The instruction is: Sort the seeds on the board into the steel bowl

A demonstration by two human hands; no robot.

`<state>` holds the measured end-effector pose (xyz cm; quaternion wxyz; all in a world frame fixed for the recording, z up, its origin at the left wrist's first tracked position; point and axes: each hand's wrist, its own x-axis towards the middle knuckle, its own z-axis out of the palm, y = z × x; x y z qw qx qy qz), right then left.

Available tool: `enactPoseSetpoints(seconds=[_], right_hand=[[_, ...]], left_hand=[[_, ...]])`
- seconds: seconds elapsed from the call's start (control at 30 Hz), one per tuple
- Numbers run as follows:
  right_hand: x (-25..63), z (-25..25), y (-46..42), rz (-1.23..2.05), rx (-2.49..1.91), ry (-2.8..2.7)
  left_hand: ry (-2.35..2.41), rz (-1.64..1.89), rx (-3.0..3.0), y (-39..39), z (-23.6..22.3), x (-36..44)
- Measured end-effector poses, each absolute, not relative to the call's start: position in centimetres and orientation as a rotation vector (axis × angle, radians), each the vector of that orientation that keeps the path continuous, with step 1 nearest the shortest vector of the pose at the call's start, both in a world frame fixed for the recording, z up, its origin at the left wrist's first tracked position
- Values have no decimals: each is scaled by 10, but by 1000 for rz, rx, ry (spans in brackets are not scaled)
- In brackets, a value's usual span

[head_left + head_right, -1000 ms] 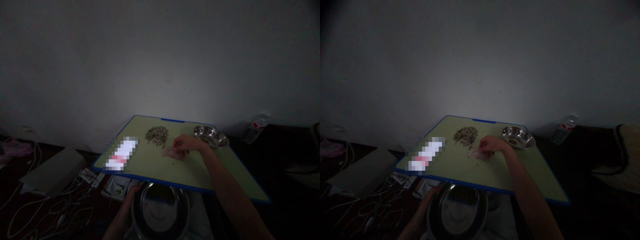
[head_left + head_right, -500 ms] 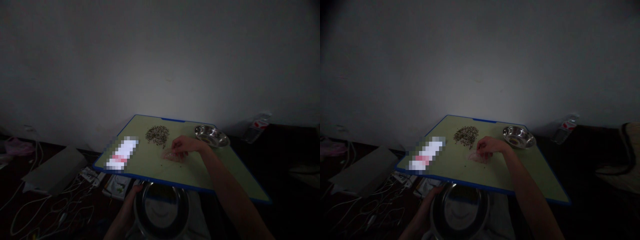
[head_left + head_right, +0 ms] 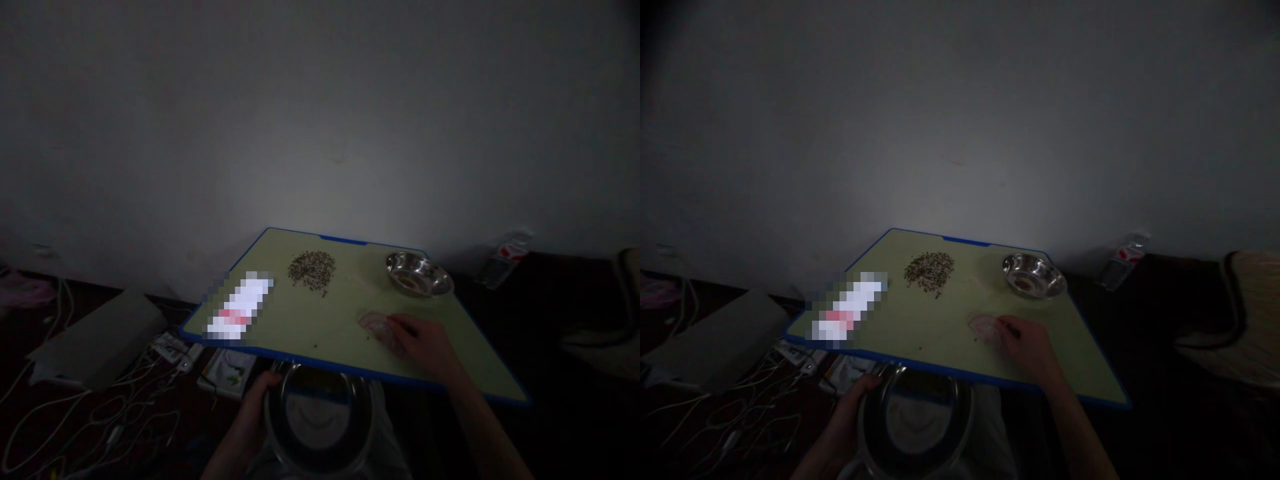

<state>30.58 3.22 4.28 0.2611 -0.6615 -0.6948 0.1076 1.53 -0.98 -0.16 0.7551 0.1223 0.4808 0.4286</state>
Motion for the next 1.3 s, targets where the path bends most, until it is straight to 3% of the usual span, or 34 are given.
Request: enactPoseSetpoints(seconds=[0.37, 0.87, 1.3], right_hand=[[235, 36, 31, 241, -1587, -1982], [204, 39, 38, 573, -1290, -2073], [224, 36, 49, 778, -1528, -1717]], left_hand=[[1083, 938, 239, -10, 2, 14], [1018, 896, 207, -8, 1, 14], [952, 842, 244, -6, -6, 8]])
